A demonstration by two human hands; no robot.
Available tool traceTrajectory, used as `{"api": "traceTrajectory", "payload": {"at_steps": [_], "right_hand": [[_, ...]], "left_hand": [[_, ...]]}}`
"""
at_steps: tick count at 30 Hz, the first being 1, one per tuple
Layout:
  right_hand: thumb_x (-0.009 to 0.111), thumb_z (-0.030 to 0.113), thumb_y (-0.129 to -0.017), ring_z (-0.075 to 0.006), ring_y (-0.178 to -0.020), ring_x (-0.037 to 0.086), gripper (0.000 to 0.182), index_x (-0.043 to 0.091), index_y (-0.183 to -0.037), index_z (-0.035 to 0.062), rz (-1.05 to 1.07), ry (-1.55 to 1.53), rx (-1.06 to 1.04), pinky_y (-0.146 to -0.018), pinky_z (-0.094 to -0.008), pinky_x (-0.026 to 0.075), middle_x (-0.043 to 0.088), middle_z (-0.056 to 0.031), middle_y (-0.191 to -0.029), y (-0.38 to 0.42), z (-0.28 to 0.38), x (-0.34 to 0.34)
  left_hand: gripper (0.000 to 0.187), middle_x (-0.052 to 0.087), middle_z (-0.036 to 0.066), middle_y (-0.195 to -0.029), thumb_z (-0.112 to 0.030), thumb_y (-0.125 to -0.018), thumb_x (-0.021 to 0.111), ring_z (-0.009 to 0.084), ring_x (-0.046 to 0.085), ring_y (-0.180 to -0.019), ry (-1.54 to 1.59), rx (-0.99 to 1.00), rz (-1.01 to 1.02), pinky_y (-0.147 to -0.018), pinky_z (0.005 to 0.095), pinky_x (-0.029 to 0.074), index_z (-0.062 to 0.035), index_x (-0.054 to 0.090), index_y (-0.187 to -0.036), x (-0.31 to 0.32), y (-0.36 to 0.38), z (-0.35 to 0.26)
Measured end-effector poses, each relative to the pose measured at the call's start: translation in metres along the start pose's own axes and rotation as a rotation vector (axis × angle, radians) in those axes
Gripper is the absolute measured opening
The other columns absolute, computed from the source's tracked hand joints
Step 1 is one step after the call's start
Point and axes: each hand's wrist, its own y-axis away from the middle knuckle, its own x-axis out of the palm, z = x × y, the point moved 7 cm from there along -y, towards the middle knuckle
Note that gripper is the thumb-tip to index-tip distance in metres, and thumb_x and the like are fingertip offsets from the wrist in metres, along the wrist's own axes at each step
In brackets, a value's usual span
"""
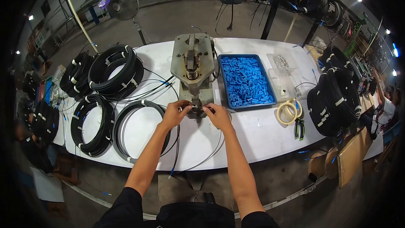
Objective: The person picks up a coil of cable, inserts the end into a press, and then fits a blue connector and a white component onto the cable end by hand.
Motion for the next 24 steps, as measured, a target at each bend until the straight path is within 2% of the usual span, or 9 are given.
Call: {"api": "traceTrajectory", "payload": {"at_steps": [3,7,9,11,13,17,19,21,24], "right_hand": [[0.064,0.021,-0.091,-0.0239,-0.066,0.063,0.018,0.069,-0.099,0.0060,0.061,-0.037,-0.098,-0.064,-0.0345,0.048,0.067,-0.0105,-0.074,0.012,0.018,-0.006],[0.062,0.019,-0.092,-0.0236,-0.066,0.065,0.017,0.066,-0.098,0.0025,0.100,0.035,-0.094,-0.063,-0.0353,0.049,0.067,-0.0124,-0.074,0.015,0.027,-0.013],[0.061,0.016,-0.093,-0.0221,-0.068,0.066,0.017,0.065,-0.099,0.0006,0.126,-0.087,-0.159,-0.065,-0.0335,0.050,0.067,-0.0134,-0.074,0.018,0.031,-0.014],[0.059,0.014,-0.094,-0.0199,-0.071,0.068,0.016,0.064,-0.100,-0.0002,0.162,-0.065,-0.140,-0.066,-0.0315,0.051,0.068,-0.0118,-0.075,0.022,0.032,-0.013],[0.057,0.013,-0.095,-0.0170,-0.071,0.066,0.016,0.064,-0.099,-0.0008,0.168,-0.221,-0.154,-0.067,-0.0303,0.051,0.068,-0.0088,-0.078,0.024,0.033,-0.013],[0.053,0.003,-0.095,-0.0139,-0.068,0.062,0.015,0.049,-0.109,0.0024,0.019,-0.567,-0.089,-0.064,-0.0275,0.050,0.068,-0.0093,-0.078,0.032,0.015,-0.006],[0.054,-0.001,-0.094,-0.0138,-0.066,0.062,0.022,0.042,-0.111,0.0044,-0.019,-0.576,-0.095,-0.062,-0.0264,0.049,0.068,-0.0108,-0.078,0.037,0.014,-0.008],[0.056,0.000,-0.094,-0.0130,-0.066,0.062,0.022,0.042,-0.111,0.0032,-0.046,-0.441,-0.121,-0.061,-0.0261,0.049,0.069,-0.0103,-0.079,0.046,0.023,-0.016],[0.060,0.004,-0.094,-0.0133,-0.071,0.063,0.018,0.047,-0.106,0.0013,0.026,-0.436,-0.097,-0.063,-0.0265,0.050,0.070,-0.0092,-0.087,0.049,0.015,-0.032]], "left_hand": [[0.024,0.072,0.014,-0.086,-0.016,-0.088,0.069,0.0187,0.063,-0.072,-0.047,-0.030,0.122,-0.069,0.0321,0.049,0.0033,0.069,-0.101,0.002,0.007,-0.015],[0.031,0.072,0.015,-0.085,-0.020,-0.089,0.069,0.0167,0.068,-0.079,-0.020,-0.133,-0.007,-0.069,0.0275,0.053,0.0078,0.067,-0.102,-0.004,0.033,-0.011],[0.033,0.072,0.012,-0.085,-0.023,-0.090,0.067,0.0145,0.067,-0.079,0.157,-0.320,0.120,-0.068,0.0266,0.052,0.0068,0.067,-0.104,0.019,0.049,0.000],[0.034,0.072,0.008,-0.091,-0.025,-0.093,0.065,0.0125,0.066,-0.083,0.252,-0.314,0.174,-0.070,0.0253,0.051,0.0050,0.066,-0.109,0.043,0.055,-0.014],[0.033,0.071,0.009,-0.093,-0.023,-0.094,0.064,0.0131,0.066,-0.077,0.495,-0.207,-0.052,-0.069,0.0259,0.051,0.0043,0.066,-0.112,0.058,0.050,-0.017],[0.029,0.068,0.006,-0.087,-0.020,-0.096,0.061,0.0094,0.060,-0.071,0.509,-0.077,-0.440,-0.063,0.0229,0.048,0.0010,0.067,-0.116,0.066,0.043,-0.043],[0.027,0.065,0.003,-0.083,-0.020,-0.098,0.059,0.0081,0.058,-0.072,0.507,-0.080,-0.415,-0.061,0.0218,0.047,0.0009,0.068,-0.112,0.070,0.038,-0.053],[0.026,0.062,0.002,-0.083,-0.021,-0.100,0.055,0.0068,0.057,-0.075,0.778,-0.256,-0.235,-0.062,0.0209,0.046,0.0010,0.068,-0.105,0.086,0.031,-0.043],[0.026,0.057,0.001,-0.078,-0.020,-0.103,0.048,0.0080,0.056,-0.071,0.762,-0.116,-0.232,-0.068,0.0214,0.046,0.0000,0.062,-0.094,0.076,0.026,-0.043]]}}
